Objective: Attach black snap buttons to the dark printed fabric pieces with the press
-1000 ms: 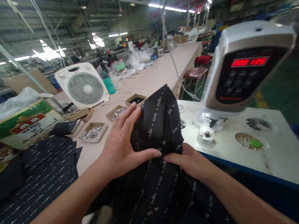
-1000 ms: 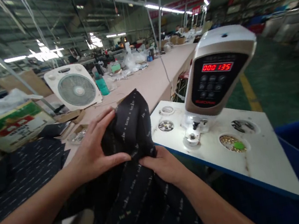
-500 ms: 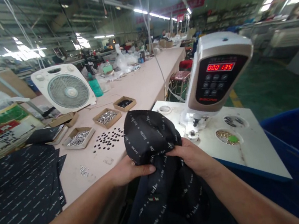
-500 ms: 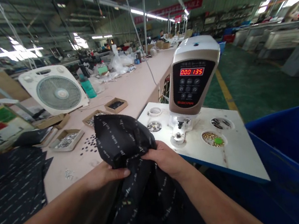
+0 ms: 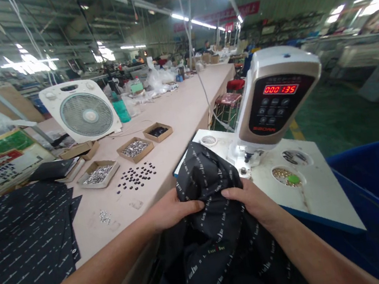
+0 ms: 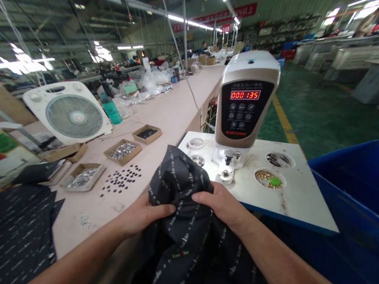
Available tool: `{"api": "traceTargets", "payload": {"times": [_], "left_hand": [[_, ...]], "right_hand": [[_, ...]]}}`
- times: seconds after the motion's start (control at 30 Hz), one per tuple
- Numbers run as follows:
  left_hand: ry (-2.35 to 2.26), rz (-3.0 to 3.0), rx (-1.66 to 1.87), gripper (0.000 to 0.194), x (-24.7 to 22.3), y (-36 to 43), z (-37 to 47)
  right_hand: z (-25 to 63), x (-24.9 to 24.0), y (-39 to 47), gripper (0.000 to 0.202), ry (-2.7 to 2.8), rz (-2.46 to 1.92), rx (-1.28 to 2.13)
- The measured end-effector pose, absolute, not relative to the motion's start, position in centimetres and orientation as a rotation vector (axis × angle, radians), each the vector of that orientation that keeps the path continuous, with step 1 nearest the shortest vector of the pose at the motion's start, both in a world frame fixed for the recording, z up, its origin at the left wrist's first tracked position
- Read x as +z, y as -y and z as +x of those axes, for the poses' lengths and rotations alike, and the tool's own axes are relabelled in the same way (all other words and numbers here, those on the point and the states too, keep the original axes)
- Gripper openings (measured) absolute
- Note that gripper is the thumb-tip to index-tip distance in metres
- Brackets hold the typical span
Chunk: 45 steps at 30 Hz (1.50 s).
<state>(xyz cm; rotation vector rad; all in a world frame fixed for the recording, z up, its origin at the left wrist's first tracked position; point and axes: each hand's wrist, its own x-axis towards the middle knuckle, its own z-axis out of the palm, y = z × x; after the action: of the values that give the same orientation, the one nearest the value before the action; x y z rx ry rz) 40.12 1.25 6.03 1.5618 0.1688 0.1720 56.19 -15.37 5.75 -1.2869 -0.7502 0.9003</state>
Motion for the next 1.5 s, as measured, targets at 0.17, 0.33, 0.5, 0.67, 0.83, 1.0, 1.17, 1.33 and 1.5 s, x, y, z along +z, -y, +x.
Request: {"api": "traceTargets", "payload": {"times": [0.17,0.33,0.5,0.67,0.83,1.0,1.17,1.33,1.5], "left_hand": [[-0.320,1.632,-0.041,0.042,6.1,-2.5,39.5],[-0.326,1.548,0.067,0.039,6.3,-2.9,39.5],[-0.354,1.754,0.473,0.032,6.5,-3.2,39.1],[-0.435,2.183,0.591,0.032,7.3,-4.7,37.0],[-0.420,2.234,0.755,0.040,9.1,-5.9,35.9],[-0.642,2.264,1.445,0.085,11.7,-4.0,34.2],[-0.237,2.743,1.696,0.095,12.0,0.7,33.5],[-0.130,2.747,0.733,0.108,9.0,0.7,36.7],[-0.098,2.224,0.108,0.047,5.8,-1.5,38.7]], "right_hand": [[57.4,4.0,15.8,0.038,0.946,-1.623,0.756],[57.7,4.7,15.1,0.055,1.060,-1.710,0.654],[57.2,5.5,14.8,0.065,1.216,-1.687,0.698],[58.0,5.6,14.7,0.012,1.337,-1.994,0.240],[58.2,7.7,14.5,0.004,1.334,-1.891,0.224],[57.1,9.1,13.5,0.011,1.356,-2.103,0.160],[55.6,8.2,12.5,0.013,1.449,-2.341,0.049],[53.9,8.0,12.8,0.009,1.586,-2.144,0.133],[53.9,9.0,14.3,0.008,1.544,-1.877,0.413]]}}
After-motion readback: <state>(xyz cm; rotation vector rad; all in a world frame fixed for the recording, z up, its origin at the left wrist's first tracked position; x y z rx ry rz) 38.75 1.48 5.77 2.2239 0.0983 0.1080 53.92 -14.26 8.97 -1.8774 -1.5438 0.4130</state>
